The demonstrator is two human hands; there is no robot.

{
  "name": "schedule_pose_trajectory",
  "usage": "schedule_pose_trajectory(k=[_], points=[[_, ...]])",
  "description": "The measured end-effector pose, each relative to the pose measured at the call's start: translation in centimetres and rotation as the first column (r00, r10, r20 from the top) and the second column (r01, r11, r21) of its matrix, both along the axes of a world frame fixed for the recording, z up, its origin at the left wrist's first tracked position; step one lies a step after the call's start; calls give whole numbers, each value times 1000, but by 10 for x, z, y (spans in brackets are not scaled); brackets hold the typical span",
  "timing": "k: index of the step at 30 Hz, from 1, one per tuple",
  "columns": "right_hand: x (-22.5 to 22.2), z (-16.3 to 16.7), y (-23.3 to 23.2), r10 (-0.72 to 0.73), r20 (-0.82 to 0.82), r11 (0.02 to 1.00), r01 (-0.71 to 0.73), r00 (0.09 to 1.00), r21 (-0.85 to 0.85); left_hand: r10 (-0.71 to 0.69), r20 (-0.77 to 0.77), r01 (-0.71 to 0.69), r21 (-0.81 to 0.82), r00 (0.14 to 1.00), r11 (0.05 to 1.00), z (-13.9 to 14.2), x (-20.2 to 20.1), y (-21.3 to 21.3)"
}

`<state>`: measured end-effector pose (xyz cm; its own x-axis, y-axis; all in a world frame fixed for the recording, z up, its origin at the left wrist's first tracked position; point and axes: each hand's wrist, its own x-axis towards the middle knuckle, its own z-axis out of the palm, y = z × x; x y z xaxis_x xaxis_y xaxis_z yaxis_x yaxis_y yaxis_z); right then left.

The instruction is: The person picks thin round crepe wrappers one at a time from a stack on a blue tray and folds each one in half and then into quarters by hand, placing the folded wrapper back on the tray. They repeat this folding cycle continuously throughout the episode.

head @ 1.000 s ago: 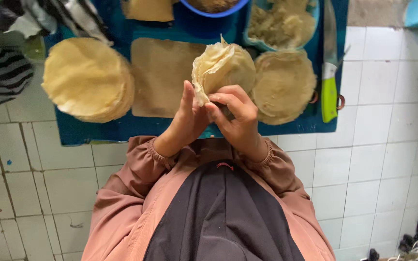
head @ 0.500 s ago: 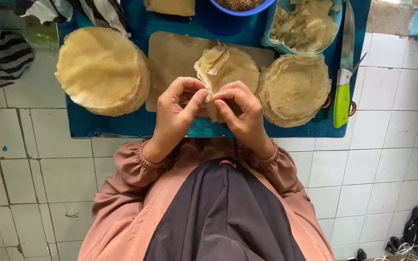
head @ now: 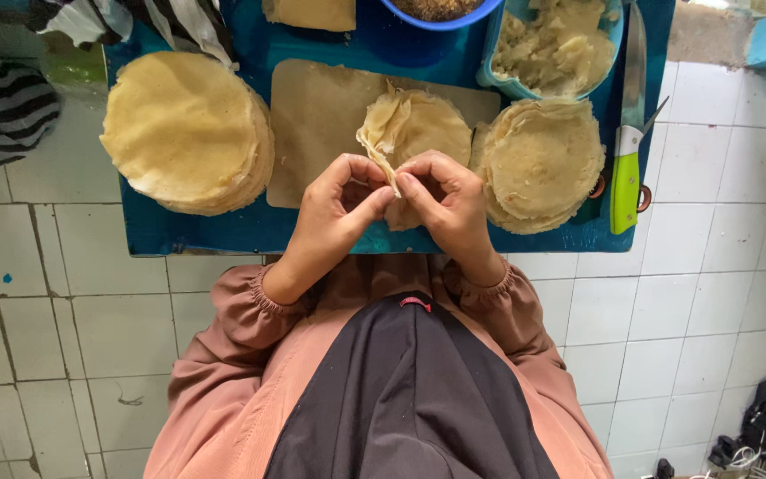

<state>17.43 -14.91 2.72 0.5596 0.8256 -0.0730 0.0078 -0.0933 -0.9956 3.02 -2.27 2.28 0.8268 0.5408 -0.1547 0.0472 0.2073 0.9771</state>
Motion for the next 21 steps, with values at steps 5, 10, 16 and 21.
schedule_pose_trajectory(k=[5, 10, 16, 21], points=[[-1, 4, 3, 70, 104, 997, -73, 992, 32, -38, 90, 39, -9, 995, 999, -4, -5, 4], [2, 6, 3, 76, 254, 995, -91, 964, 48, 7, 206, 35, -199, 979, 979, -8, -1, 8], [4, 1, 1, 79, 310, 983, -125, 948, 132, 13, -44, -10, 68, 999, 998, 4, 6, 8], [0, -7, 2, -2, 272, 993, -30, 962, 111, 5, 77, -14, 118, 997, 993, 0, 8, 9]])
